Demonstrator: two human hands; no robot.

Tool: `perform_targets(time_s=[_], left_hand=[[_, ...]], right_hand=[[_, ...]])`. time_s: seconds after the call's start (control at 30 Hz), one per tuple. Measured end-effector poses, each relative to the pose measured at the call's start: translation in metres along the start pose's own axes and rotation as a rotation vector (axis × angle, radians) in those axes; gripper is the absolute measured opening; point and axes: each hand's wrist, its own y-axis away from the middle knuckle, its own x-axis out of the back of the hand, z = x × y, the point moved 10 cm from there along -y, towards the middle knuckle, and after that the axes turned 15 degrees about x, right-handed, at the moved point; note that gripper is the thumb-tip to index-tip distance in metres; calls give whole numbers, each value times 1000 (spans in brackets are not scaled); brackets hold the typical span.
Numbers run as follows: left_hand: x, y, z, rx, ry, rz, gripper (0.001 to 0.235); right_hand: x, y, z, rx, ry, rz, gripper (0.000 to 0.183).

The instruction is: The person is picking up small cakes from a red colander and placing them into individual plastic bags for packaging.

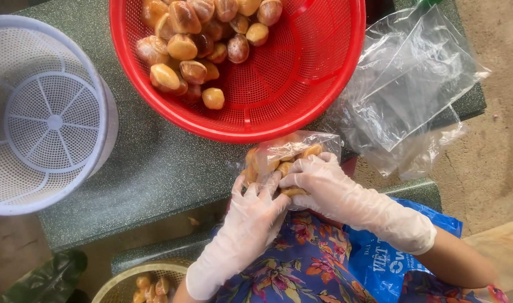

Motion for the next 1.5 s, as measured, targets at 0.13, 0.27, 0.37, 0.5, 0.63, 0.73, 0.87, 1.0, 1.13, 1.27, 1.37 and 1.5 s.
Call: perform_targets(time_s=[0.13, 0.27, 0.37, 0.5, 0.63, 0.73, 0.87, 1.0, 1.13, 1.27, 1.37, 1.5], left_hand=[[-6, 0, 0, 3, -128, -2, 17], [-9, 1, 0, 13, -125, 1, 10], [-6, 2, 2, 19, -167, 67, 9], [-8, 5, 3, 4, -169, 89, 24], [-8, 8, 0, 51, -258, 136, 32], [-4, 9, -1, 35, -259, 154, 22], [-4, 5, -4, 42, -243, 76, 20], [-9, 4, -6, 37, -248, 55, 20], [-13, 4, -6, 28, -308, 36, 21], [-6, 4, -4, 29, -287, 42, 32], [30, 5, 2, -7, -31, 231, 38], [42, 13, -18, 197, 140, 405, 26]], right_hand=[[11, -3, -5, -27, 9, 68, 24], [4, -1, 1, -57, -40, 18, 18], [6, 1, -2, 32, -35, 54, 19], [13, 1, -7, 72, 103, 224, 9], [5, -5, -7, 83, 298, 125, 5], [-4, -8, 5, 24, 303, 62, 5], [28, -16, -16, 70, 464, 97, 14], [33, -15, -16, 134, 505, 187, 32], [26, -12, -1, 76, 475, 165, 26], [37, -13, -6, 90, 470, 247, 29], [35, -9, 2, 69, 377, 251, 52], [45, -9, -17, 112, 385, 318, 24]])
